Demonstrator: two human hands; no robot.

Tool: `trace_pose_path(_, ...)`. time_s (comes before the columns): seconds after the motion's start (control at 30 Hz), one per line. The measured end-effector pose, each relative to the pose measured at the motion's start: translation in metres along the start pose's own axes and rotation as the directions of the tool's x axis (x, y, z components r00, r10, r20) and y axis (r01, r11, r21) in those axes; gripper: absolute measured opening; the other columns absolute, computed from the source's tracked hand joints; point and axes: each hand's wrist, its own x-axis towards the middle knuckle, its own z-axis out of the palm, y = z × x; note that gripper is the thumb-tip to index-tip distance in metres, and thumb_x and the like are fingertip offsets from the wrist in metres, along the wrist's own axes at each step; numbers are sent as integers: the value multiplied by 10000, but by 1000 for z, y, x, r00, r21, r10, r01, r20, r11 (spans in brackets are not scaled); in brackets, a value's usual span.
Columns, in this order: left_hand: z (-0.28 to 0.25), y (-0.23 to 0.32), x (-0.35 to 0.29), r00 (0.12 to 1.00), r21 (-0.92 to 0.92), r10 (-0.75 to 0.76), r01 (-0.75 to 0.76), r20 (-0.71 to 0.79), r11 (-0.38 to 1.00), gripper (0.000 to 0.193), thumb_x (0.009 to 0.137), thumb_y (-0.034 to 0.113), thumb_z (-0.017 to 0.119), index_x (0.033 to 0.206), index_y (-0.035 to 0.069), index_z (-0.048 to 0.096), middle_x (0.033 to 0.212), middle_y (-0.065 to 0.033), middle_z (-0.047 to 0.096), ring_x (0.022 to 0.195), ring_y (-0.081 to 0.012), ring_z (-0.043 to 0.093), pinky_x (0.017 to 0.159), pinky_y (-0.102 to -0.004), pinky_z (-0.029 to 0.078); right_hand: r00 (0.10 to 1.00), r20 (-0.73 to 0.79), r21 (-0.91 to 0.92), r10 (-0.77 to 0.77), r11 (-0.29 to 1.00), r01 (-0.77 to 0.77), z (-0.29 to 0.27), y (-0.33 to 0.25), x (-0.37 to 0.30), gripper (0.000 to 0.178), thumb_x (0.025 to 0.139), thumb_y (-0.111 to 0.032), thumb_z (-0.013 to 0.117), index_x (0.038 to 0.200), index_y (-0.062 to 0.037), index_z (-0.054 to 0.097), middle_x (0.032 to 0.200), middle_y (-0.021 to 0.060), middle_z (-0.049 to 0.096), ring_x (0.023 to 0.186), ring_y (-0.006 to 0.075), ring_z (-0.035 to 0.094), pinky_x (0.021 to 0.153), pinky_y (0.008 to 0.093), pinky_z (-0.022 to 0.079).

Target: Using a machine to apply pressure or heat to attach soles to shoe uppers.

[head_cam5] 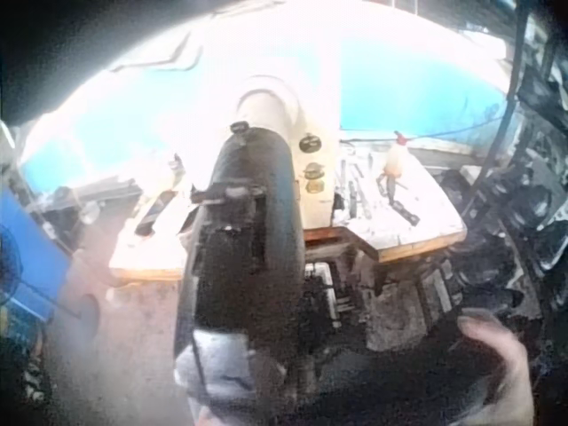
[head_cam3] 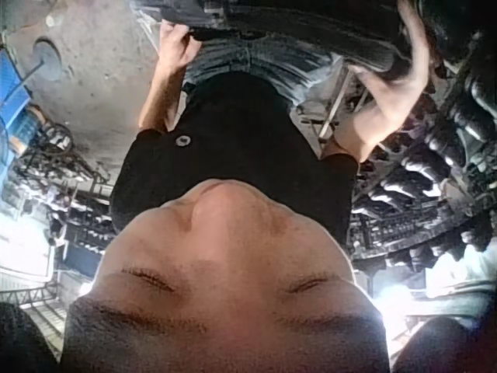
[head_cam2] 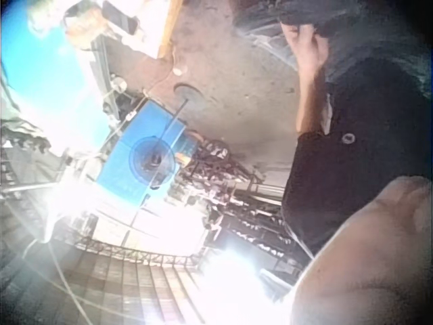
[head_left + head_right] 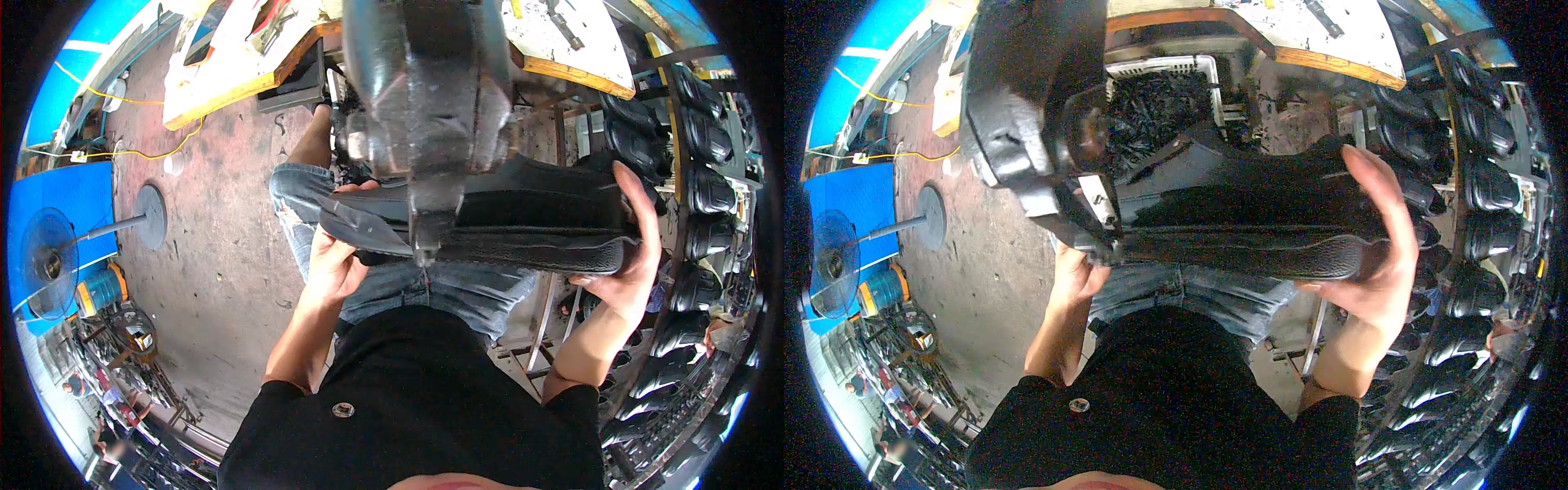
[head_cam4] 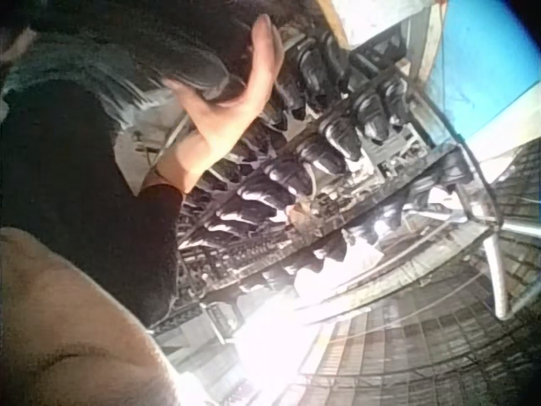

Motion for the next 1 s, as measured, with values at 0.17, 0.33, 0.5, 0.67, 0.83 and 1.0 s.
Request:
trace_pose_path(0.17, -19, 33, -13, 993, 108, 61, -50, -99, 993, 707, 892, 70, 772, 1514, 42, 436, 1569, -170, 449, 1365, -276, 534, 1130, -441, 483, 997, 29, -7, -65, 998, 65, 43, 1, -3, 1075, 411, -221, 974, 1383, 34, 589, 1439, 186, 593, 1422, 356, 457, 1200, 464, 322)
trace_pose_path(0.33, -23, 83, -23, 951, 484, 309, -277, 15, 830, 811, 915, 180, 740, 1582, 13, 311, 1584, -232, 415, 1415, -336, 471, 1188, -473, 376, 993, 64, 71, -100, 993, 96, 88, -7, -1, 959, 528, -200, 965, 1390, -1, 594, 1426, 166, 600, 1386, 391, 472, 1169, 480, 351)
trace_pose_path(0.5, 37, 99, -22, 717, 872, 508, -461, 477, -168, 1030, 860, 404, 796, 1629, 29, 222, 1673, -247, 245, 1564, -407, 191, 1250, -566, 127, 991, 118, 130, -61, 990, 45, 111, -20, 8, 950, 552, -193, 961, 1410, -41, 581, 1425, 166, 586, 1365, 382, 489, 1134, 476, 407)
trace_pose_path(0.67, 121, 91, -3, 852, 733, -34, -469, 522, -493, 992, 703, 284, 892, 1545, 49, 423, 1589, -209, 408, 1496, -457, 324, 1209, -643, 157, 981, 161, -36, -111, 992, 118, 115, -38, 15, 923, 590, -186, 957, 1430, -130, 578, 1387, 212, 518, 1282, 409, 542, 1044, 453, 502)
trace_pose_path(0.83, 126, 77, 17, 889, 839, -152, -458, 432, -294, 885, 665, 105, 885, 1456, 27, 496, 1456, -187, 524, 1380, -400, 486, 1172, -511, 343, 979, 194, -172, -64, 980, 98, 109, -60, 19, 924, 559, -218, 983, 1380, -88, 578, 1361, 207, 519, 1202, 399, 600, 959, 445, 549)
trace_pose_path(1.0, 89, 55, 10, 949, 918, -43, -288, 311, 274, 864, 651, 39, 930, 1407, 1, 513, 1336, -143, 612, 1254, -289, 603, 1071, -396, 474, 981, 124, -26, -151, 988, 155, 114, -45, 14, 1116, 564, -242, 981, 1530, -125, 434, 1389, 204, 474, 1174, 404, 618, 931, 458, 565)
